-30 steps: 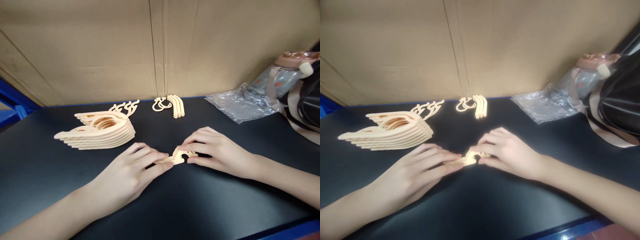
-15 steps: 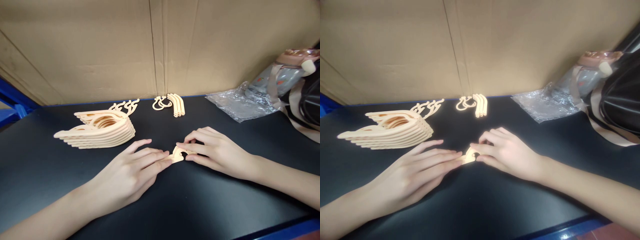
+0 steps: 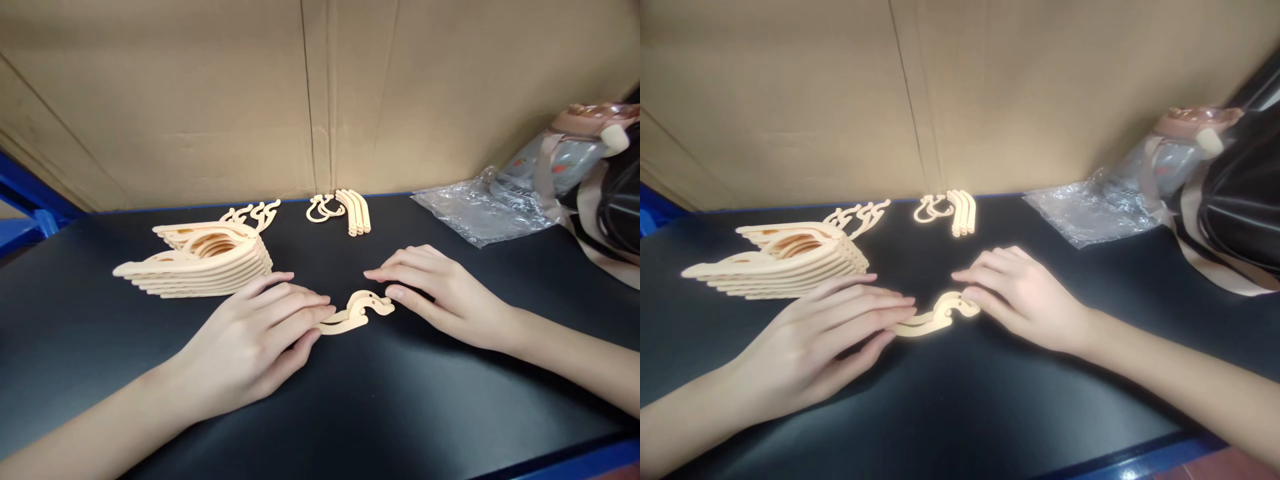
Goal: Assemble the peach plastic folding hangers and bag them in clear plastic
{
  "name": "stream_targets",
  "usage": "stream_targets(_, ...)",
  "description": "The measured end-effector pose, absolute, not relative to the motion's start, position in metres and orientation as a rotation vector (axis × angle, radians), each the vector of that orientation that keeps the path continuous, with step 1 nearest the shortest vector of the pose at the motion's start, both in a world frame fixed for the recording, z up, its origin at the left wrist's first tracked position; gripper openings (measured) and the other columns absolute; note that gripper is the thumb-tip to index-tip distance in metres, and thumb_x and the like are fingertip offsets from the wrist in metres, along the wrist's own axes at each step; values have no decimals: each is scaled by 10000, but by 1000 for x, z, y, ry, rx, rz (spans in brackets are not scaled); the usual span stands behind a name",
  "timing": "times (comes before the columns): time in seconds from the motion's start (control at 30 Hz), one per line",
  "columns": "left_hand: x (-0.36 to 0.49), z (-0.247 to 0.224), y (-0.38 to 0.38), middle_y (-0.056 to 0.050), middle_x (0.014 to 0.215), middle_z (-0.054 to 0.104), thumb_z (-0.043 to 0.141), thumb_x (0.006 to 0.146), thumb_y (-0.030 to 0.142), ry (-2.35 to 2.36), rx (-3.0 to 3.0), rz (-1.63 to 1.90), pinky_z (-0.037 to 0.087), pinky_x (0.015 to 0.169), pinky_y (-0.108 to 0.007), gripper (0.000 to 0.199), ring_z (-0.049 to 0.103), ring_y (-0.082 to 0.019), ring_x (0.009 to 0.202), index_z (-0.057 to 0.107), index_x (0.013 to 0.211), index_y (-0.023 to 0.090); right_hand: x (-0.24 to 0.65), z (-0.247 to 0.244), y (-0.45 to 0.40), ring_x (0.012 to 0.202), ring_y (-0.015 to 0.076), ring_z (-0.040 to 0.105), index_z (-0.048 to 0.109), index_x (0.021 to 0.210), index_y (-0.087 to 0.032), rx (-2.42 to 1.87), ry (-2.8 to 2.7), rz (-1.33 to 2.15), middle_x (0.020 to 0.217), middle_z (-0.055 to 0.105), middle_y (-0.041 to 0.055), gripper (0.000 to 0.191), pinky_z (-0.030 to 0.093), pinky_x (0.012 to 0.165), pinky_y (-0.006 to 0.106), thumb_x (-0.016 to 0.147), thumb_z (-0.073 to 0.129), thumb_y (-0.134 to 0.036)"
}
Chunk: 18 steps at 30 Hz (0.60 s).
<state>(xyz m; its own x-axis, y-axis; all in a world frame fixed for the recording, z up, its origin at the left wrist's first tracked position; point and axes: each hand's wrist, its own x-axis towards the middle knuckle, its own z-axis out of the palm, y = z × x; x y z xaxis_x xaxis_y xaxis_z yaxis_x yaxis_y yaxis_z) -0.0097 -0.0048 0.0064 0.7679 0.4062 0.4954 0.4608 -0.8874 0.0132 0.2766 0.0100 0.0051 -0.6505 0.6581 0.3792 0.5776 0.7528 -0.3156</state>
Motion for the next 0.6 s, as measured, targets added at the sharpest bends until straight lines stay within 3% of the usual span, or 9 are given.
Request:
stream_targets(0.17,-7,5,-4,-45,1129,714,575,954,182,-712,-2879,-708,390,1066,-364,249,649,-172,1028,614,1196,142,276,6,11,962,168,608,659,1194,-167,-922,-2484,259,1041,693,53,286,390,873,352,1009,478,-288)
stream_targets(0.33,-5,6,-2,-45,1025,714,532,971,159,-718,-2893,-706,435,1015,-357,236,660,-169,950,615,1191,143,275,5,9,922,186,603,676,1155,-198,-896,-2558,272,1008,683,40,377,387,893,367,878,670,-454)
stream_targets(0.6,-4,6,-1,-51,1029,715,509,972,125,-694,-2892,-710,448,1000,-366,232,658,-174,955,612,1179,140,275,3,10,903,161,585,676,1171,-242,-889,-2594,251,948,660,13,269,377,894,346,959,575,-373)
